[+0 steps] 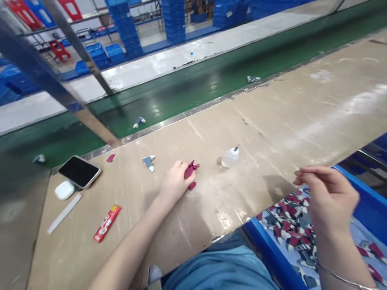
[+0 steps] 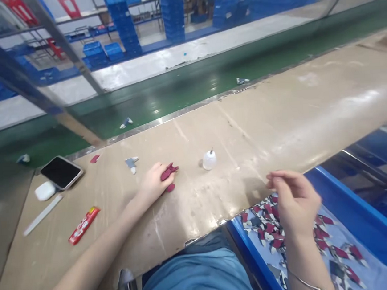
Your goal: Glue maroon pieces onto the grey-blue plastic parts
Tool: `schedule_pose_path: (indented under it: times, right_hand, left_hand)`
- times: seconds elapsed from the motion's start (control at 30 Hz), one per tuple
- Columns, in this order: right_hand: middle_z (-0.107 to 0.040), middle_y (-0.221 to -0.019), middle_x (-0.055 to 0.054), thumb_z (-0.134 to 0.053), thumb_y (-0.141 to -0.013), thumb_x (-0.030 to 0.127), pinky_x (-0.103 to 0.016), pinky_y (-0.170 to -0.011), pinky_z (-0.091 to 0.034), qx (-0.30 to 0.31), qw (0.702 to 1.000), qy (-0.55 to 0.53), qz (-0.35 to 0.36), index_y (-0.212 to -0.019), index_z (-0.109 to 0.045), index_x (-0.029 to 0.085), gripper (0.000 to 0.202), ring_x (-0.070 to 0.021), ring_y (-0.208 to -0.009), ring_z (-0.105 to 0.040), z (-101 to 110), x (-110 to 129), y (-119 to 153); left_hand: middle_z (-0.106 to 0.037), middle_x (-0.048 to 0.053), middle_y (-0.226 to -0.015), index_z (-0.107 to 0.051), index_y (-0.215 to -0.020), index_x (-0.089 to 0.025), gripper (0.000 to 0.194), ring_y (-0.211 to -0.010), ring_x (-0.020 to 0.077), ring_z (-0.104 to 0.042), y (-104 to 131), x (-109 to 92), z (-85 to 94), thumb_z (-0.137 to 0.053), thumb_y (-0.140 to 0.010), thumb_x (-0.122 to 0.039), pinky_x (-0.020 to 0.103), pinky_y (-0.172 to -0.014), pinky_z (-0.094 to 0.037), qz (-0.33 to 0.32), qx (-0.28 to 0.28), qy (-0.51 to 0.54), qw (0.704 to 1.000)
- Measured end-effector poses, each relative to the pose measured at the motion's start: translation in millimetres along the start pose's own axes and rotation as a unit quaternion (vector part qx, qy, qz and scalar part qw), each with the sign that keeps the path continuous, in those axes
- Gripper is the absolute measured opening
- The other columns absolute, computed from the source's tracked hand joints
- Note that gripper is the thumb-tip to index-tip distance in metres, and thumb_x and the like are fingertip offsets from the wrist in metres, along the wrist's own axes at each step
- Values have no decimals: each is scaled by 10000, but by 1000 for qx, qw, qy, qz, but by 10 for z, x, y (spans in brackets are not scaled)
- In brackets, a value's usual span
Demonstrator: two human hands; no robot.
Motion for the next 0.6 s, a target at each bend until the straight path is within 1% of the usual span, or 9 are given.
schedule_pose_path:
  times: [0.07,0.13,0.23,0.3,0.33,0.4,0.47,0.53,0.6]
  right_hand:
    - [-743,-746,-49,-821,-796,346,-430,-629,-588,68,997,-33,-23,-811,-788,266,88,-241,-634,-682,-149,7,65]
    - [-751,-758,-39,-818,-852,380,-390,-647,-619,128,989,-61,-39,-845,-804,263,117,-218,-653,-696,-285,38,147]
    - [-772,-787,-39,-812,-914,459,-357,-655,-655,234,966,-95,-59,-908,-827,264,196,-200,-656,-716,-552,51,276]
    - [-786,-806,-46,-811,-943,486,-348,-674,-673,303,943,-118,-64,-950,-839,265,223,-199,-671,-736,-730,43,349]
    - [-791,-814,-49,-812,-951,492,-348,-685,-680,323,936,-125,-63,-962,-843,266,228,-200,-680,-745,-792,35,370]
    - [-796,-830,-55,-818,-958,495,-350,-704,-689,342,928,-136,-60,-974,-850,267,231,-206,-699,-756,-865,9,390]
    - [-798,-844,-59,-817,-964,500,-346,-709,-689,332,930,-141,-65,-980,-854,269,234,-210,-719,-762,-872,-28,388]
    - [-797,-849,-62,-803,-975,519,-335,-706,-683,329,930,-145,-70,-982,-857,272,254,-210,-729,-763,-866,-53,402]
    - [-792,-836,-65,-761,-999,558,-330,-695,-675,332,928,-150,-75,-979,-858,271,304,-207,-717,-754,-867,-66,419]
  left_hand:
    - [-649,36,-915,-729,-944,-245,71,-818,231,-696,-148,-31,-87,-664,-959,-268,339,-739,-548,-6,-7,-22,1000]
    - [-699,72,-1029,-741,-1005,-246,92,-996,284,-717,-219,-65,-133,-670,-967,-290,397,-874,-574,-19,-15,-37,999]
    - [-738,100,-1257,-753,-1120,-261,182,-1244,334,-667,-216,-105,-135,-716,-953,-325,497,-1099,-532,-45,-22,-47,998]
    - [-730,103,-1371,-743,-1222,-273,297,-1329,347,-637,-173,-113,-95,-750,-942,-371,533,-1171,-498,-59,-20,-48,997]
    - [-725,105,-1405,-734,-1264,-276,352,-1353,352,-630,-145,-112,-64,-763,-937,-401,542,-1183,-494,-65,-19,-49,997]
    - [-717,110,-1447,-717,-1324,-277,436,-1382,362,-625,-85,-96,18,-776,-931,-457,551,-1188,-499,-72,-16,-50,996]
    - [-719,109,-1460,-711,-1343,-278,460,-1395,365,-626,-25,-55,126,-774,-931,-474,548,-1181,-510,-74,-16,-53,996]
    - [-733,107,-1442,-713,-1332,-275,430,-1389,359,-634,18,33,266,-746,-949,-466,545,-1184,-508,-69,-23,-57,996]
    - [-752,109,-1406,-712,-1316,-268,378,-1369,352,-645,6,183,442,-683,-985,-448,554,-1200,-491,-55,-39,-65,996]
Point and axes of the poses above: each hand's wrist, its own y-axis away from the middle knuckle, its own z-axis out of the back of the hand, x = y × z, the point moved 7 cm from there along -y, towards the middle knuckle
